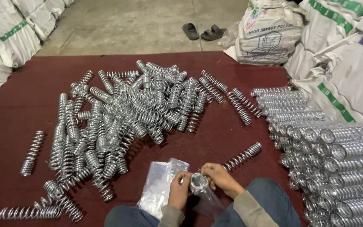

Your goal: The person is picking up metal springs from a pile and placing them into individual plastic bags while sitting on the floor.

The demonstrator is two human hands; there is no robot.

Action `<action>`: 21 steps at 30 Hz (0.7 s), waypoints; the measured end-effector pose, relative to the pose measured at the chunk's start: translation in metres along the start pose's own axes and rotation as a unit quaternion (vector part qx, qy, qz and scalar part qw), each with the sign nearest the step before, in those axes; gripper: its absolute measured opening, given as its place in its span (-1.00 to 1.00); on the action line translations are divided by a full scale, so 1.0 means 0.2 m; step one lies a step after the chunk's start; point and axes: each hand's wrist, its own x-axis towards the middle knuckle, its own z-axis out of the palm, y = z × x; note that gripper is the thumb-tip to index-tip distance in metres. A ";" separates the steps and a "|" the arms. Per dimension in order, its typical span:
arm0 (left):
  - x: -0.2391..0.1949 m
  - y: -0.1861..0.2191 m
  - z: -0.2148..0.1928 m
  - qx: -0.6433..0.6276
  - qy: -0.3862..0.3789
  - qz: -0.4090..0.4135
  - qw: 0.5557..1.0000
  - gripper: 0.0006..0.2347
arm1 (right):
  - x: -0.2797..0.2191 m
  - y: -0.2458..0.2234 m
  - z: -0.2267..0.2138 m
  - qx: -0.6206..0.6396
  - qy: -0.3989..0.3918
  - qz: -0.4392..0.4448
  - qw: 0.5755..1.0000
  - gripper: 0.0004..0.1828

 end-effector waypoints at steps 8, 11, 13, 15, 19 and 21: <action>0.32 -0.50 -0.13 0.084 0.011 -0.141 0.986 -0.82 | 0.12 0.23 0.06 0.022 0.024 0.083 0.996 -0.70; 0.39 -0.74 -0.19 0.109 0.047 -0.187 0.975 -0.87 | 0.21 0.40 0.08 0.001 0.005 0.116 0.993 -0.78; 0.50 -0.99 -0.24 0.228 0.090 -0.083 0.966 -0.93 | 0.32 0.58 0.10 -0.014 0.031 0.098 0.995 -0.68; 0.48 -0.98 -0.23 0.241 0.115 -0.090 0.959 -0.91 | 0.39 0.75 0.11 0.006 0.027 0.084 0.996 -0.73; 0.44 -1.01 -0.22 0.346 0.152 -0.039 0.925 -0.83 | 0.37 0.77 0.11 -0.163 0.082 0.037 0.982 -0.86; 0.28 -0.80 -0.15 0.328 0.120 0.082 0.933 -0.81 | 0.23 0.67 0.12 -0.162 0.105 -0.009 0.981 -0.78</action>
